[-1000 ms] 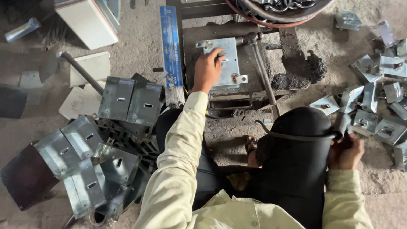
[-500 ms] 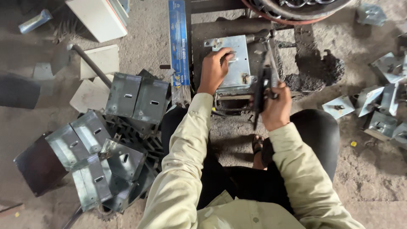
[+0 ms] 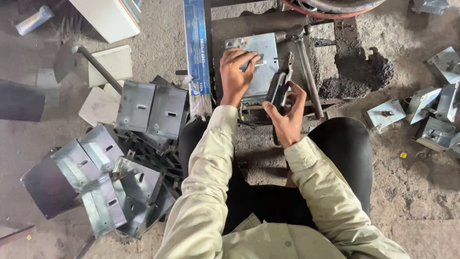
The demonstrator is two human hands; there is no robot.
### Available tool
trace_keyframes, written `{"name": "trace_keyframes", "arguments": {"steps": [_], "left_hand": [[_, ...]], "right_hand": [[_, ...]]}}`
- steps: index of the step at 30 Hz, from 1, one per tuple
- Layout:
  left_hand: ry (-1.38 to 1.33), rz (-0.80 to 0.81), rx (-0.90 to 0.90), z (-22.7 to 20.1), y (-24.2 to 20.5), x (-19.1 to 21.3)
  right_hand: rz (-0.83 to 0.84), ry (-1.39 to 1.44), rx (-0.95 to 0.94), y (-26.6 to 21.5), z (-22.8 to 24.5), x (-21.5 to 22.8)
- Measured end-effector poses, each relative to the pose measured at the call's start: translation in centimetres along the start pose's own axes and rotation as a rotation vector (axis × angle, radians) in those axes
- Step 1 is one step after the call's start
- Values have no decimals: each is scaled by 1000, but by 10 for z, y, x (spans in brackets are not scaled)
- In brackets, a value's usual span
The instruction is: The person sits on the floor and welds metal boxes using a welding torch. They pick up a metal box, place it on a workbench, and weld a metal ring onto it. The person repeats this process for multiple boxes, occasionally using a hammer to adjust the metal ring.
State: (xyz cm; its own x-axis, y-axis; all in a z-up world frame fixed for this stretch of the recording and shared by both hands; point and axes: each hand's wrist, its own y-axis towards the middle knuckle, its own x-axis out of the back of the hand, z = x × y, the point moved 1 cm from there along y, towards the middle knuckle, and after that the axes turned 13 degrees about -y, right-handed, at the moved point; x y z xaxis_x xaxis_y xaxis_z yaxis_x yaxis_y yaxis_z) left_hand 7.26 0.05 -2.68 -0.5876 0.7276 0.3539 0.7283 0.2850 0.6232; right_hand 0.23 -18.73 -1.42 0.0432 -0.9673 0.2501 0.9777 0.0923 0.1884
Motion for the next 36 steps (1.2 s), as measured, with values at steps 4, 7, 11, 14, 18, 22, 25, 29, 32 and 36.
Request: {"name": "trace_keyframes", "arguments": {"steps": [4, 7, 11, 14, 18, 22, 25, 29, 32, 36], "left_hand": [[-23, -8, -9, 6, 2, -4], [-47, -4, -11, 3, 2, -3], [-63, 6, 11, -2, 4, -5], [-47, 8, 5, -3, 5, -4], [-18, 2, -17, 0, 3, -5], [-6, -6, -27, 5, 2, -8], [4, -12, -30, 3, 2, -7], [-6, -17, -23, -3, 3, -4], [-14, -17, -4, -6, 4, -3], [-21, -16, 0, -6, 3, -3]], "right_hand": [[64, 60, -64, -2, 8, -2], [82, 14, -73, -3, 14, -4], [97, -21, -89, -6, 16, -6], [81, 11, -80, -5, 17, -8], [64, 9, -36, -5, 14, -8], [74, -8, -72, -5, 13, -9], [87, 36, -85, -4, 14, -9], [86, 9, -71, -5, 16, -10], [83, 3, -66, -5, 16, -10], [79, -10, -48, -3, 16, -12]]}}
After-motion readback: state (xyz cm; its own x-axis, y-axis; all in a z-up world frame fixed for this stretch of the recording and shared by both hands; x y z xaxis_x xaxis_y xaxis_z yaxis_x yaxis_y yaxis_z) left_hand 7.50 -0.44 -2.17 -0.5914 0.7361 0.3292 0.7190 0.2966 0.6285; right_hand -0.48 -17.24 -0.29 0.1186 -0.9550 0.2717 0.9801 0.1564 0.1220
